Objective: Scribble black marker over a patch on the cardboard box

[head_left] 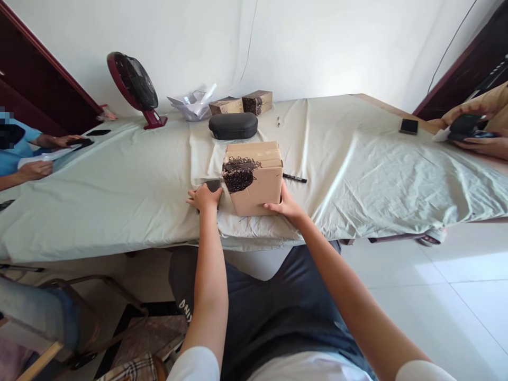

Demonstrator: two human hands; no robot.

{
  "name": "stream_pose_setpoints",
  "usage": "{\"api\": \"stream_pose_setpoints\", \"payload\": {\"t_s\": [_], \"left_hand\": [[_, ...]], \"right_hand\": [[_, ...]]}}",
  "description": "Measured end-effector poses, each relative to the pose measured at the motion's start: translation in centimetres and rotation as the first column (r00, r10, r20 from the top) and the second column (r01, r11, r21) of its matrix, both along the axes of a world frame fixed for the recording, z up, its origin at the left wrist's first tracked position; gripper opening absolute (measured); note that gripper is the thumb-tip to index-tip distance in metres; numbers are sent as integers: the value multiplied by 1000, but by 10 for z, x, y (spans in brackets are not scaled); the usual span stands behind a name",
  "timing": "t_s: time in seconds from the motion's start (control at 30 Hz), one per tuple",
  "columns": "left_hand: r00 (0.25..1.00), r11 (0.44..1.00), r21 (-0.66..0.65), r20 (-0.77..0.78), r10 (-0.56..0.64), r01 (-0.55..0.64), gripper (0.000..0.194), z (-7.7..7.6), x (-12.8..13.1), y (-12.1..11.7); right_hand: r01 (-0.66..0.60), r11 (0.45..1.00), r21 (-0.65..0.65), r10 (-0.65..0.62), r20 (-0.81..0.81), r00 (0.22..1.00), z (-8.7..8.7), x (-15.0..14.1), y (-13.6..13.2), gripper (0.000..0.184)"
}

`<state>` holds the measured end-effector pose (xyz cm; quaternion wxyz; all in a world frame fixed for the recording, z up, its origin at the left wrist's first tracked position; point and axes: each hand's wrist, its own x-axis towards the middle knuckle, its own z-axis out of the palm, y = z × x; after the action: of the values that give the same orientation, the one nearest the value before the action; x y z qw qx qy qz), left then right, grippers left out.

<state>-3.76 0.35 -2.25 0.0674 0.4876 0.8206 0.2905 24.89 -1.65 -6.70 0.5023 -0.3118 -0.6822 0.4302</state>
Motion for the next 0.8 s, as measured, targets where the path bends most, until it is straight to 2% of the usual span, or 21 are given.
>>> {"api": "stream_pose_setpoints", "payload": {"t_s": [0.07,0.13,0.2,0.27,0.37,0.43,0.57,0.67,0.73,0.8], "left_hand": [[999,997,62,17,-51,50,55,4,2,-2],[967,959,189,109,-232,209,55,7,3,-9],[859,848,367,195,-473,383,58,10,2,-20],[774,751,496,219,-594,436,72,12,-3,-33],[786,747,536,227,-576,393,99,16,-17,-51],[773,747,532,242,-586,399,109,19,-27,-61],[777,772,495,265,-571,399,113,26,-40,-75],[780,776,494,268,-566,393,117,31,-40,-80],[727,752,491,298,-619,439,133,33,-35,-82],[601,694,508,366,-711,510,154,32,-26,-83]], "right_hand": [[-6,1000,-3,6,4,1000,0,1,0,146],[-12,1000,-4,12,25,1000,-1,3,1,142],[-5,1000,12,4,46,999,-2,5,2,138],[19,999,41,-21,39,999,-3,6,2,130],[64,997,50,-64,-9,998,-4,7,3,115],[95,995,24,-94,-36,995,-2,9,3,107],[159,986,-46,-162,-71,984,7,10,1,99],[180,981,-72,-188,-122,975,13,10,-10,94],[179,981,-70,-187,-150,971,16,11,-22,87],[115,992,-59,-122,-135,983,23,12,-34,83]]}}
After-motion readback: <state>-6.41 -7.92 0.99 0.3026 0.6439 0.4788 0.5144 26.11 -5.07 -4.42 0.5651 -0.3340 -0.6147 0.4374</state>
